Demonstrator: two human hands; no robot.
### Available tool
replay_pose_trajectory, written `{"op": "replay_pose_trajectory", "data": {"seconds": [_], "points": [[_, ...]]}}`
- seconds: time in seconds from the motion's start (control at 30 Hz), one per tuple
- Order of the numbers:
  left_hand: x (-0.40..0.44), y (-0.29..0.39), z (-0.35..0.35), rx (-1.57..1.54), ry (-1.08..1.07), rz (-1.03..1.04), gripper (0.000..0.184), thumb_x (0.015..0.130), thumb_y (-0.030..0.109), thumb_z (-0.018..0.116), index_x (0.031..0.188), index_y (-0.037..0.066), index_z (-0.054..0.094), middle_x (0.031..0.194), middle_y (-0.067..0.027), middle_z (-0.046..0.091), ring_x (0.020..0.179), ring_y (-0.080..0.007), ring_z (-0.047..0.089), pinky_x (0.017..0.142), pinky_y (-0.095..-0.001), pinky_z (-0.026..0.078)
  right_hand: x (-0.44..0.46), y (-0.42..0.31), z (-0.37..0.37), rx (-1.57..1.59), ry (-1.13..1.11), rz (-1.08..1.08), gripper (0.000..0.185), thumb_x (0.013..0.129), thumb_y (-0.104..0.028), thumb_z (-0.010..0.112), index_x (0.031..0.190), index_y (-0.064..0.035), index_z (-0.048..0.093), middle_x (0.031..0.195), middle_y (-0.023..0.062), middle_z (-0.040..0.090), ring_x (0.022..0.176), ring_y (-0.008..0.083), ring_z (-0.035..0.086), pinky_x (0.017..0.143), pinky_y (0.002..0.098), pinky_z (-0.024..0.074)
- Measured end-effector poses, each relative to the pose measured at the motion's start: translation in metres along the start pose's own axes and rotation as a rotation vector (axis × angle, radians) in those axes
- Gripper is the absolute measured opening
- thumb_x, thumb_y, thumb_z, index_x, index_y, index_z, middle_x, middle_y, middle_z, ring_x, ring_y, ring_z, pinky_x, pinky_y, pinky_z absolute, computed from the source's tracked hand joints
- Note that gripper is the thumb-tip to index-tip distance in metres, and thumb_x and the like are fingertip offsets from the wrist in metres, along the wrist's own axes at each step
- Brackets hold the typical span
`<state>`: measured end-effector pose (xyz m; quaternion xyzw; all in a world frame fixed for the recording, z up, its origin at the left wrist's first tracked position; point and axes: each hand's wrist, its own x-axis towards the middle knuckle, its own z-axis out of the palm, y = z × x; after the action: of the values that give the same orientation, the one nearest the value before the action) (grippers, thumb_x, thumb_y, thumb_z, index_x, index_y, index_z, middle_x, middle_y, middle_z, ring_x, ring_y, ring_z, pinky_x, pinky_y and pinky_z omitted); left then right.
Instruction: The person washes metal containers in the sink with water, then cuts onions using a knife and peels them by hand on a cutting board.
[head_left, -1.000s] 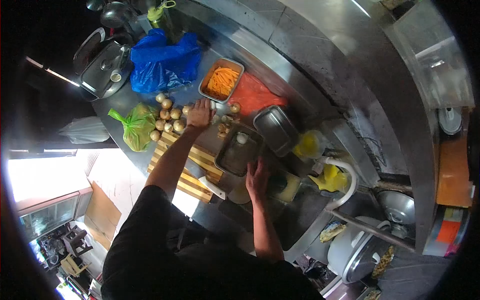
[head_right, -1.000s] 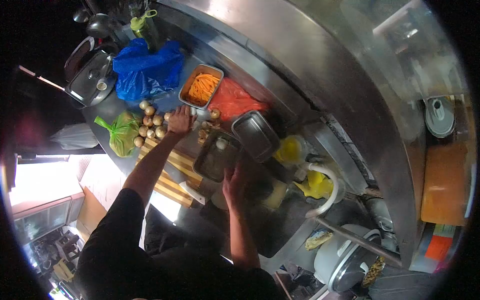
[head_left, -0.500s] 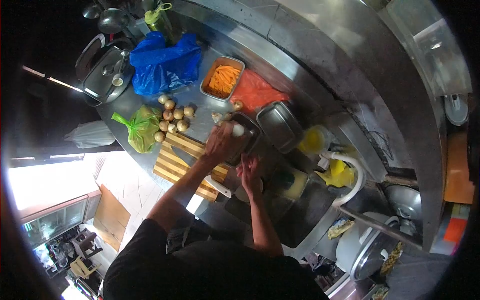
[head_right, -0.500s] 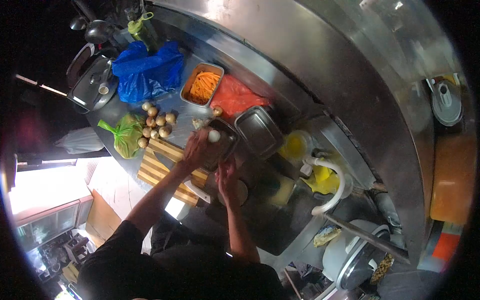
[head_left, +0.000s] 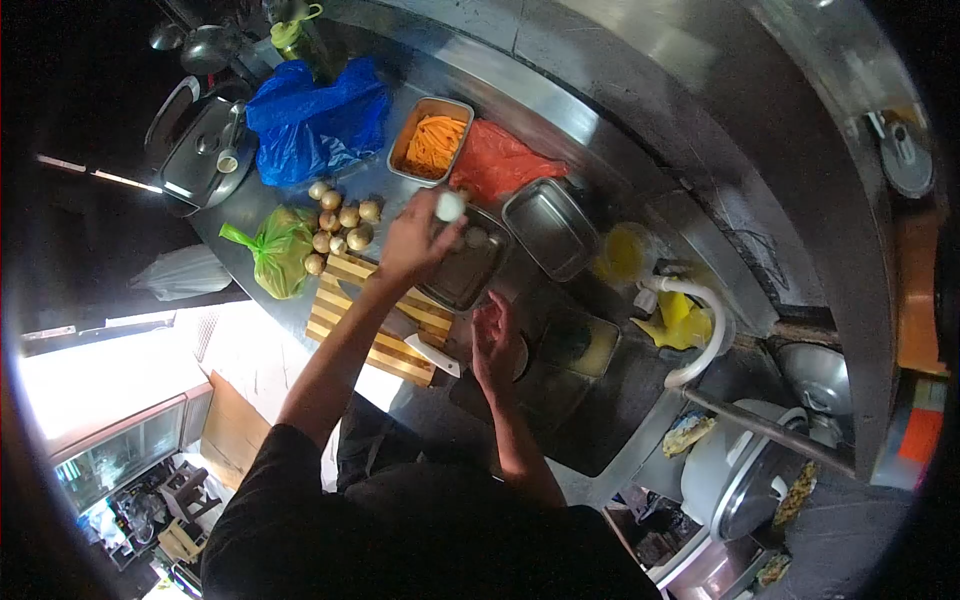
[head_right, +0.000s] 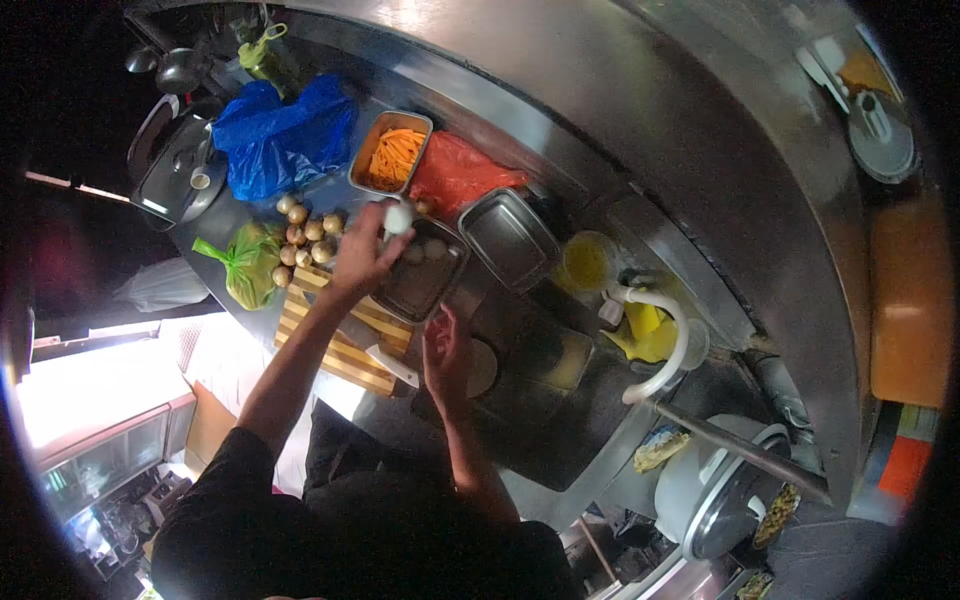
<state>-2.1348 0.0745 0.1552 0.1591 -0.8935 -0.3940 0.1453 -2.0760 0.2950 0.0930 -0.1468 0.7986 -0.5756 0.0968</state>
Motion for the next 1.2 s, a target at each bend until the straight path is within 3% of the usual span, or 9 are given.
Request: {"op": "replay_pose_trajectory", "data": {"seconds": [0.13, 0.23, 0.43, 0.6, 0.73, 0.87, 0.93, 1.0, 1.2], "points": [[-0.009, -0.019, 0.026, 0.315, -0.321, 0.224, 0.07, 0.08, 0.039, 0.08, 0.139, 0.01, 0.054, 0.125, -0.019, 0.063, 0.113, -0.039, 0.064, 0.099, -0.0477, 0.052, 0.011, 0.021, 0.008, 0.143, 0.004, 0.081, 0.044, 0.104, -0.023, 0.061, 0.142, -0.0051, 0.048, 0.106, 0.0079, 0.062, 0.089, 0.0139, 0.063, 0.074, 0.0288, 0.0548], [-0.019, -0.012, 0.027, 0.589, -0.161, 0.423, 0.079, 0.077, 0.043, 0.082, 0.144, 0.012, 0.052, 0.13, -0.021, 0.06, 0.118, -0.0381, 0.063, 0.099, -0.0486, 0.051, 0.012, 0.027, 0.003, 0.157, 0.018, 0.094, 0.046, 0.104, -0.024, 0.061, 0.144, -0.0061, 0.045, 0.104, 0.0071, 0.061, 0.086, 0.0118, 0.063, 0.07, 0.0268, 0.0545], [-0.053, -0.053, -0.008, 0.137, -0.218, -0.09, 0.082, 0.078, 0.034, 0.085, 0.145, 0.004, 0.048, 0.136, -0.0247, 0.057, 0.119, -0.0424, 0.061, 0.099, -0.0502, 0.05, 0.059, 0.023, -0.009, -0.072, 0.149, -0.11, 0.033, 0.101, -0.014, 0.062, 0.133, -0.0063, 0.056, 0.105, 0.0103, 0.065, 0.087, 0.0208, 0.067, 0.073, 0.0334, 0.0555], [-0.072, -0.079, 0.011, -0.108, 0.007, -0.165, 0.025, 0.086, 0.017, 0.077, 0.101, -0.002, 0.073, 0.087, -0.0192, 0.072, 0.082, -0.0381, 0.072, 0.072, -0.0421, 0.057, 0.188, 0.002, 0.025, -0.211, -0.055, -0.405, 0.019, 0.095, -0.005, 0.06, 0.113, -0.0014, 0.063, 0.104, 0.0223, 0.068, 0.102, 0.0382, 0.068, 0.085, 0.0476, 0.0536], [-0.071, -0.055, -0.001, -0.077, 0.03, -0.154, 0.019, 0.094, 0.017, 0.069, 0.096, -0.002, 0.072, 0.077, -0.0213, 0.069, 0.073, -0.037, 0.07, 0.066, -0.0408, 0.053, 0.245, 0.027, 0.08, -0.543, -0.329, -0.248, 0.018, 0.089, -0.009, 0.068, 0.106, -0.004, 0.069, 0.098, 0.0222, 0.069, 0.094, 0.0415, 0.069, 0.08, 0.0465, 0.0532], [-0.063, -0.072, -0.008, -0.05, 0.186, -0.305, 0.021, 0.095, 0.02, 0.068, 0.092, 0.0, 0.072, 0.079, -0.0229, 0.069, 0.072, -0.0383, 0.069, 0.066, -0.0423, 0.053, 0.293, 0.085, 0.113, -0.64, -0.467, -0.23, 0.014, 0.085, -0.013, 0.072, 0.095, -0.0039, 0.069, 0.091, 0.0189, 0.07, 0.091, 0.0382, 0.07, 0.078, 0.0458, 0.0537], [-0.047, -0.091, -0.005, -0.031, 0.173, -0.357, 0.018, 0.095, 0.011, 0.066, 0.104, -0.001, 0.076, 0.083, -0.0208, 0.073, 0.081, -0.0313, 0.074, 0.074, -0.0407, 0.055, 0.295, 0.093, 0.117, -0.673, -0.475, -0.204, 0.015, 0.084, -0.015, 0.074, 0.091, -0.0034, 0.069, 0.091, 0.0176, 0.071, 0.09, 0.0368, 0.07, 0.078, 0.0454, 0.0539], [-0.041, -0.115, 0.006, 0.089, 0.12, -0.221, 0.037, 0.093, 0.011, 0.065, 0.127, -0.003, 0.065, 0.111, -0.0265, 0.07, 0.106, -0.0395, 0.068, 0.092, -0.0439, 0.052, 0.296, 0.055, 0.106, -0.749, -0.502, -0.066, 0.015, 0.083, -0.015, 0.074, 0.089, -0.0027, 0.068, 0.094, 0.0169, 0.072, 0.091, 0.0358, 0.07, 0.079, 0.045, 0.0542], [-0.098, -0.093, -0.037, -0.069, 0.122, -0.2, 0.055, 0.093, 0.015, 0.066, 0.143, -0.004, 0.052, 0.131, -0.0287, 0.063, 0.123, -0.0447, 0.059, 0.106, -0.0449, 0.047, 0.218, -0.051, 0.06, -0.476, -0.154, -0.291, 0.034, 0.091, -0.022, 0.073, 0.118, -0.0026, 0.064, 0.106, 0.0217, 0.07, 0.094, 0.0359, 0.07, 0.084, 0.043, 0.054]]}}
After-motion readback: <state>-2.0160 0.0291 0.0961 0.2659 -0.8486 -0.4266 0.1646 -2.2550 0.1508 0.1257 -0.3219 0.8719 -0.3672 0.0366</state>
